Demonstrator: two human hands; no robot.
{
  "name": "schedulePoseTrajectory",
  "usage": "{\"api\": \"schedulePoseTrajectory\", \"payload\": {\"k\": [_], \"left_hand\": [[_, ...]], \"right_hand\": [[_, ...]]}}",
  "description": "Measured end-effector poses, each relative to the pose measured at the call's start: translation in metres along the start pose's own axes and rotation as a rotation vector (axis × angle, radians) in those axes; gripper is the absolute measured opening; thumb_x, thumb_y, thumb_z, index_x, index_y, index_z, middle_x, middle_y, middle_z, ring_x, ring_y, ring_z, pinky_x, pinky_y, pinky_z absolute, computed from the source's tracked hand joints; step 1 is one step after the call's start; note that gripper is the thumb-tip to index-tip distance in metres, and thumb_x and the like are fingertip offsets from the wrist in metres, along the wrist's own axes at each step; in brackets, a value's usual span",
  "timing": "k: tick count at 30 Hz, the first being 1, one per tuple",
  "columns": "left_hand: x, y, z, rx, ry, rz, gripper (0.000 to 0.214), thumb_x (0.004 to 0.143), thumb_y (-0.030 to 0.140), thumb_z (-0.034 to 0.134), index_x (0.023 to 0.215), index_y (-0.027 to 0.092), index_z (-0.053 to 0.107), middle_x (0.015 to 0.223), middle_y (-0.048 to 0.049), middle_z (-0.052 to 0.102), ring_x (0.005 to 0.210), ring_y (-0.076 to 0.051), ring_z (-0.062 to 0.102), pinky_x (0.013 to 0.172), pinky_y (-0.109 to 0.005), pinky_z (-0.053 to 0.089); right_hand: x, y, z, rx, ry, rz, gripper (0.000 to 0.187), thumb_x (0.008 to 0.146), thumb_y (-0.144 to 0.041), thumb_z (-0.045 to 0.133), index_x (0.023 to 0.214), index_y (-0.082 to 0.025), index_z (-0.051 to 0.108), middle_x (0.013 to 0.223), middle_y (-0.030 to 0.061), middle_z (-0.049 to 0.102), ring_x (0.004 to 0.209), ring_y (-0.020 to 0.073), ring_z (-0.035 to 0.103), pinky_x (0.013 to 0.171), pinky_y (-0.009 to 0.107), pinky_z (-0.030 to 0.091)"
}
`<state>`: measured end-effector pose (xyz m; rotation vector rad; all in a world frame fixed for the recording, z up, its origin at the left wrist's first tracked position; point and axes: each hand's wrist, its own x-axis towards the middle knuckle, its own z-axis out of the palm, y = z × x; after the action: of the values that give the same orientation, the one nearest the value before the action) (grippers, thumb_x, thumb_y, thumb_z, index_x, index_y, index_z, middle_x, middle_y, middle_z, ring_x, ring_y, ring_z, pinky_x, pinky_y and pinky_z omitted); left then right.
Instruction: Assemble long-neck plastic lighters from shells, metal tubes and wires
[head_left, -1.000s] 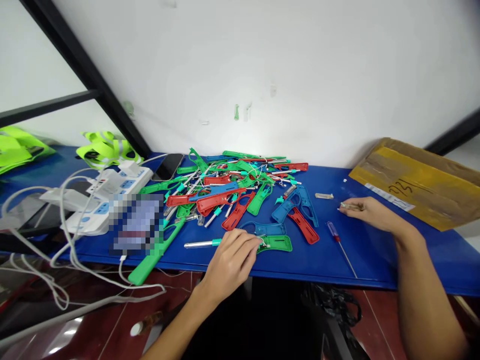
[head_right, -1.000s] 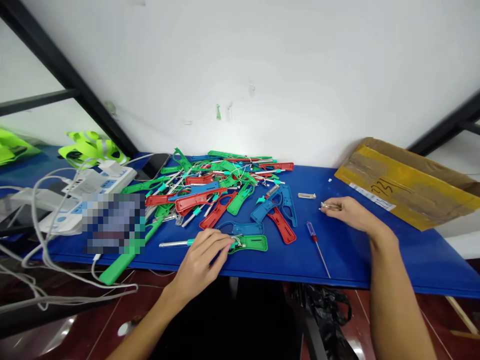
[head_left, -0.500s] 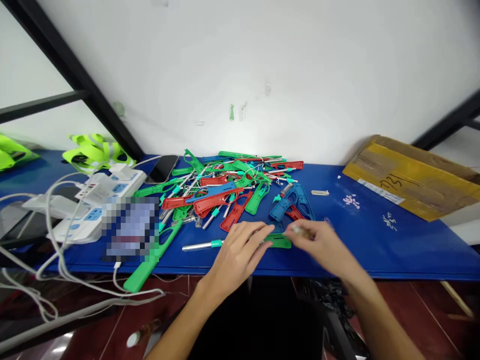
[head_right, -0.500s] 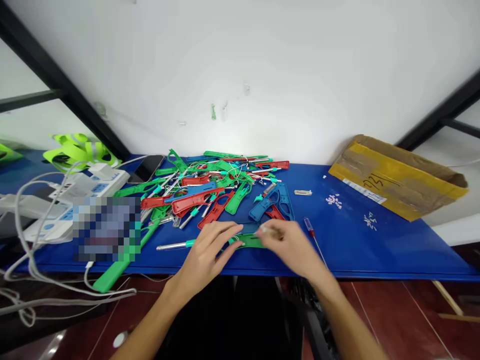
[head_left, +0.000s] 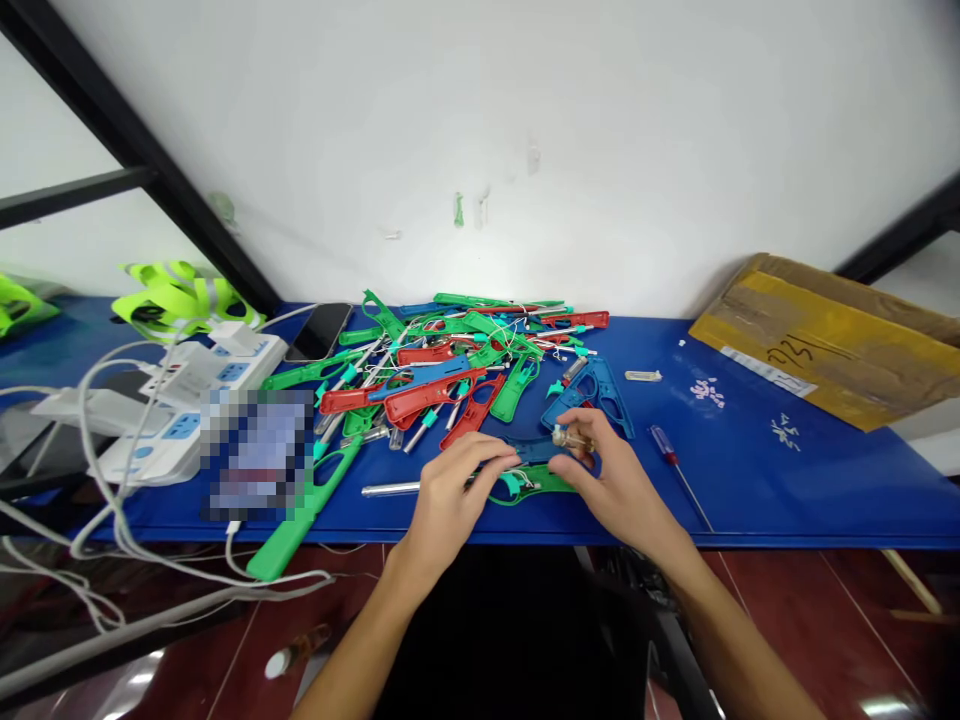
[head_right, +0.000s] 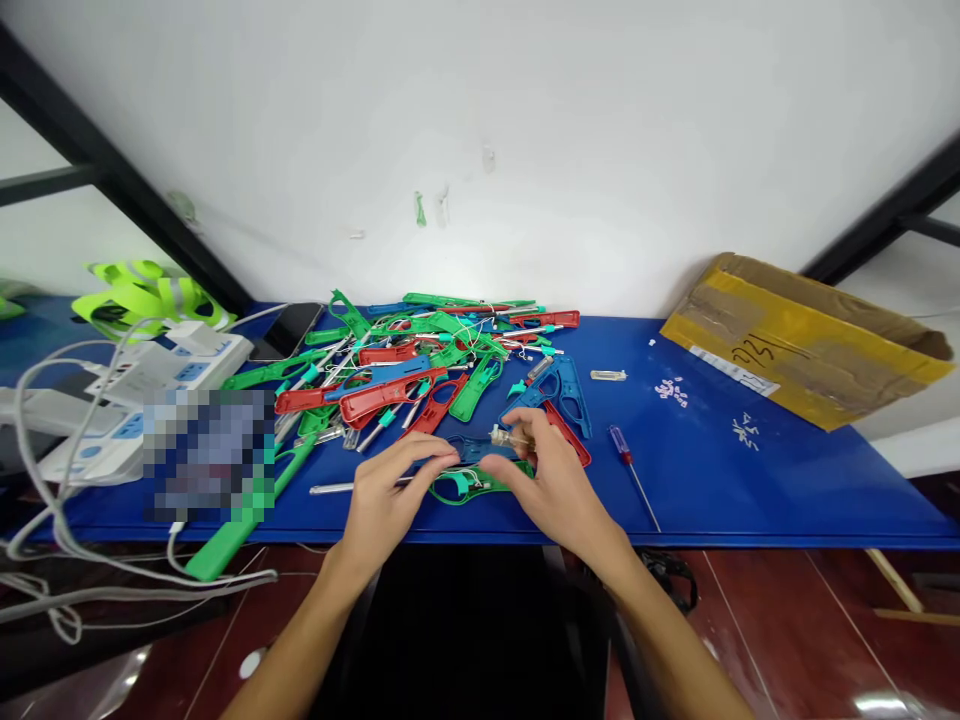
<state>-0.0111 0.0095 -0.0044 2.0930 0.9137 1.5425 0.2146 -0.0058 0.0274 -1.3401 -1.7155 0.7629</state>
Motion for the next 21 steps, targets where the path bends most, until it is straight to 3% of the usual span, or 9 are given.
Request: {"api": "schedulePoseTrajectory", "payload": {"k": [3, 6, 7, 11, 15, 18, 21], "left_hand": [[-0.001, 0.002, -0.001, -0.068, 0.026, -0.093, 0.009, 0.103, 0.014, 0.075, 0.102, 0.020, 0.082, 0.097, -0.0032, 0.084, 0.089, -0.016, 0.080, 0.085, -0.025, 0.063], [-0.005, 0.004, 0.002, -0.112, 0.036, -0.124, 0.014, 0.105, 0.014, 0.073, 0.104, 0.022, 0.084, 0.100, -0.0035, 0.086, 0.090, -0.017, 0.081, 0.085, -0.026, 0.063], [-0.007, 0.006, 0.003, -0.120, 0.046, -0.140, 0.015, 0.106, 0.014, 0.072, 0.105, 0.022, 0.085, 0.101, -0.0036, 0.086, 0.091, -0.017, 0.081, 0.085, -0.027, 0.063], [-0.011, 0.014, 0.008, -0.210, 0.119, -0.246, 0.012, 0.105, 0.017, 0.073, 0.103, 0.023, 0.084, 0.098, -0.0027, 0.085, 0.090, -0.016, 0.081, 0.085, -0.025, 0.063], [-0.014, 0.024, 0.019, -0.347, 0.207, -0.327, 0.008, 0.105, 0.020, 0.075, 0.099, 0.022, 0.080, 0.097, -0.0025, 0.084, 0.090, -0.015, 0.080, 0.081, -0.024, 0.063], [-0.016, 0.025, 0.027, -0.306, 0.192, -0.278, 0.009, 0.106, 0.016, 0.072, 0.103, 0.022, 0.078, 0.103, -0.0039, 0.082, 0.097, -0.015, 0.079, 0.088, -0.025, 0.063], [-0.017, 0.022, 0.031, -0.247, 0.133, -0.223, 0.011, 0.107, 0.012, 0.069, 0.106, 0.021, 0.076, 0.103, -0.0038, 0.080, 0.096, -0.014, 0.077, 0.088, -0.024, 0.061]], "right_hand": [[-0.007, 0.008, 0.003, -0.066, 0.065, -0.224, 0.014, 0.112, -0.035, 0.057, 0.113, -0.023, 0.065, 0.093, 0.0016, 0.069, 0.081, 0.0165, 0.064, 0.075, 0.029, 0.052], [-0.013, 0.016, 0.011, -0.089, 0.082, -0.402, 0.003, 0.108, -0.025, 0.066, 0.111, -0.025, 0.068, 0.090, -0.0001, 0.070, 0.078, 0.0160, 0.064, 0.074, 0.028, 0.052], [-0.014, 0.018, 0.013, -0.082, 0.103, -0.435, 0.007, 0.107, -0.022, 0.068, 0.113, -0.025, 0.069, 0.091, 0.0002, 0.072, 0.079, 0.0163, 0.066, 0.074, 0.028, 0.053], [-0.017, 0.022, 0.020, -0.067, 0.189, -0.523, 0.031, 0.103, -0.012, 0.071, 0.131, -0.026, 0.075, 0.106, 0.0056, 0.079, 0.093, 0.0202, 0.073, 0.081, 0.033, 0.059], [-0.020, 0.021, 0.020, -0.043, 0.220, -0.537, 0.047, 0.102, -0.009, 0.071, 0.144, -0.029, 0.073, 0.097, 0.0035, 0.079, 0.077, 0.0183, 0.070, 0.072, 0.033, 0.058], [-0.021, 0.020, 0.020, -0.025, 0.223, -0.469, 0.046, 0.104, -0.011, 0.068, 0.147, -0.029, 0.072, 0.087, 0.0013, 0.078, 0.069, 0.0165, 0.068, 0.065, 0.030, 0.056], [-0.020, 0.019, 0.020, -0.043, 0.196, -0.500, 0.041, 0.105, -0.012, 0.067, 0.142, -0.028, 0.074, 0.083, 0.0006, 0.077, 0.068, 0.0161, 0.068, 0.066, 0.030, 0.055]]}}
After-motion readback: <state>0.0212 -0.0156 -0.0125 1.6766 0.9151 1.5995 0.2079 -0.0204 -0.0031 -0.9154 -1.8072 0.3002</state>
